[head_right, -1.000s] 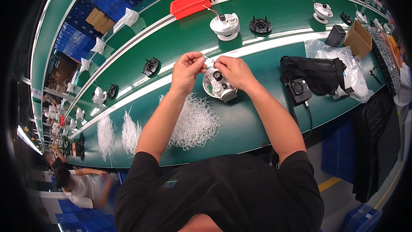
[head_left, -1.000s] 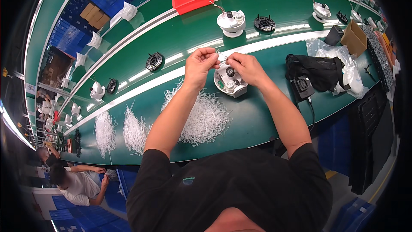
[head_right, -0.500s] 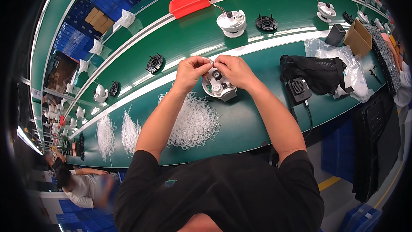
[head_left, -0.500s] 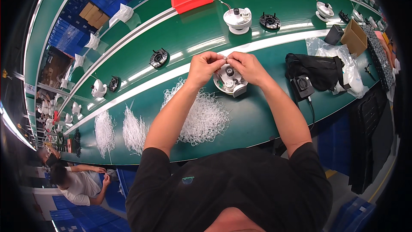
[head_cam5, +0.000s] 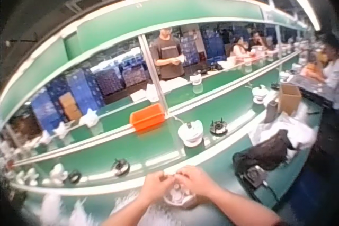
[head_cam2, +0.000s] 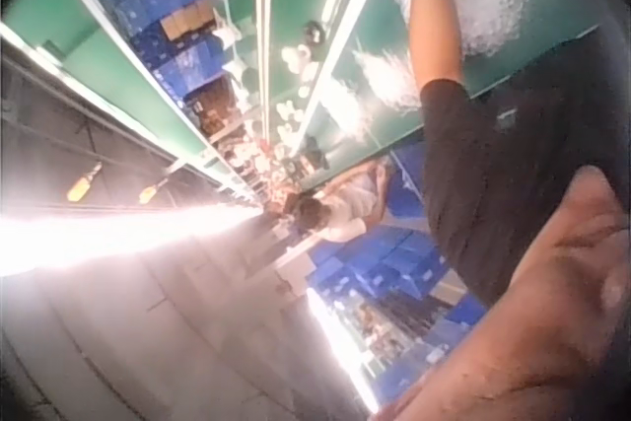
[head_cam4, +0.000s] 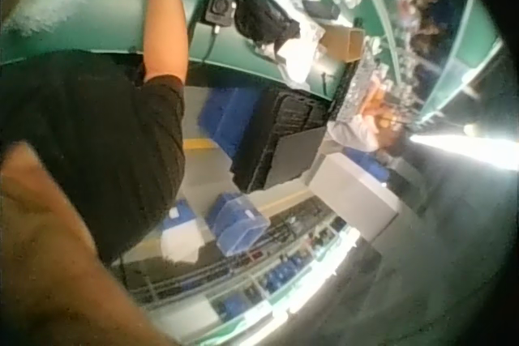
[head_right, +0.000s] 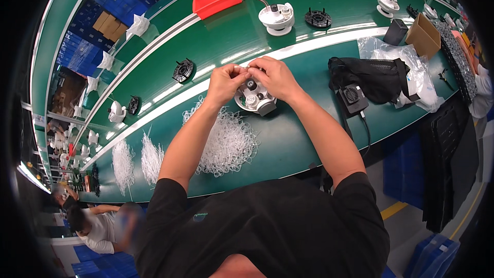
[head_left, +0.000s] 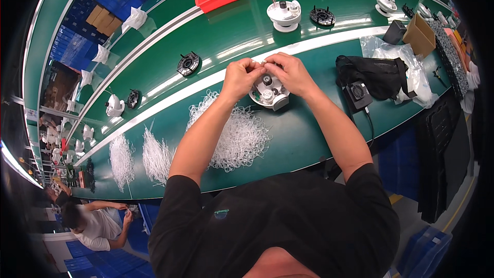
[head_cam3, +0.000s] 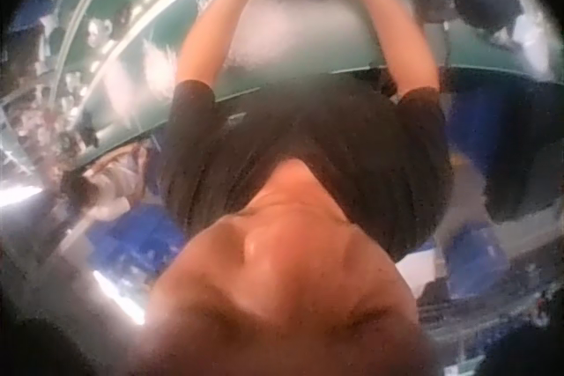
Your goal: The person sits at a green assembly table and repeatedly picks up white zip ties from a pile. They insert the ties into a small white circular device, manipulate the internal components, and then place the device back on the table. The process is repeated continuously throughout the clip.
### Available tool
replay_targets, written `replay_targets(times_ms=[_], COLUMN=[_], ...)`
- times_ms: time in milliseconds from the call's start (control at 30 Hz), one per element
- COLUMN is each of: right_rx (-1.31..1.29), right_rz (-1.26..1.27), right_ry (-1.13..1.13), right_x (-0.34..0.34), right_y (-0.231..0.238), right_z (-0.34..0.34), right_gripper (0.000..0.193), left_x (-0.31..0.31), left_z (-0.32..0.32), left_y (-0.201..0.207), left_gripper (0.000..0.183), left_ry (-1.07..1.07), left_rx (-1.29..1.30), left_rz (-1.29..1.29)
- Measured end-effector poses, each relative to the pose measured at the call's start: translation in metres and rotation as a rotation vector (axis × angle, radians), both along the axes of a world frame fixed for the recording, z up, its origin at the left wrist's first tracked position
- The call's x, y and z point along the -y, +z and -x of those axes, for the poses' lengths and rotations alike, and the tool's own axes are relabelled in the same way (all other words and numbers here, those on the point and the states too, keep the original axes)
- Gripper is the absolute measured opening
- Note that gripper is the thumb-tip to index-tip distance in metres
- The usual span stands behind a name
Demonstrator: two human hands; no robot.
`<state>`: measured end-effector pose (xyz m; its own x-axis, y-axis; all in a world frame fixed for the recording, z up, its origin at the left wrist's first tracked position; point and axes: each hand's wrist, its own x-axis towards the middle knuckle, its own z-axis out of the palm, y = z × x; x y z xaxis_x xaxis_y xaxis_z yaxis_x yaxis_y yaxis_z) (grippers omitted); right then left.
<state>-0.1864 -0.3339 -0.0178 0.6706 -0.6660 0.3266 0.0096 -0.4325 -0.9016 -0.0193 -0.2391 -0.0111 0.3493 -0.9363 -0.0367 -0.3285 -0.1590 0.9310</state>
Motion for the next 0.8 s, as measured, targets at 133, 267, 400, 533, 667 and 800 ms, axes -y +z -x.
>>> replay_targets(times_ms=[133,267,400,533,667,800], right_rx=[0.130,0.243,0.106,-0.085,-0.206,-0.272], right_rz=[-0.142,-0.722,-0.589,-0.104,0.268,0.426], right_ry=[-0.083,-0.007,0.016,0.049,0.045,0.031], right_x=[0.007,0.009,0.017,0.008,0.006,0.005], right_y=[-0.015,-0.015,-0.026,-0.009,-0.005,0.002], right_z=[-0.004,0.003,0.020,0.025,0.022,0.018], right_gripper=[0.018,0.021,0.026,0.021,0.019,0.015], left_x=[0.003,0.002,-0.001,-0.002,-0.004,-0.006], left_z=[0.004,0.010,0.011,0.008,0.010,0.012], left_y=[-0.004,-0.004,-0.001,-0.004,-0.007,-0.007], left_gripper=[0.009,0.016,0.017,0.015,0.012,0.005], left_ry=[-0.110,-0.195,-0.202,-0.175,-0.117,-0.062], left_rx=[0.441,0.765,0.767,0.733,0.696,0.724], left_rz=[0.149,0.250,0.241,0.256,0.270,0.243])
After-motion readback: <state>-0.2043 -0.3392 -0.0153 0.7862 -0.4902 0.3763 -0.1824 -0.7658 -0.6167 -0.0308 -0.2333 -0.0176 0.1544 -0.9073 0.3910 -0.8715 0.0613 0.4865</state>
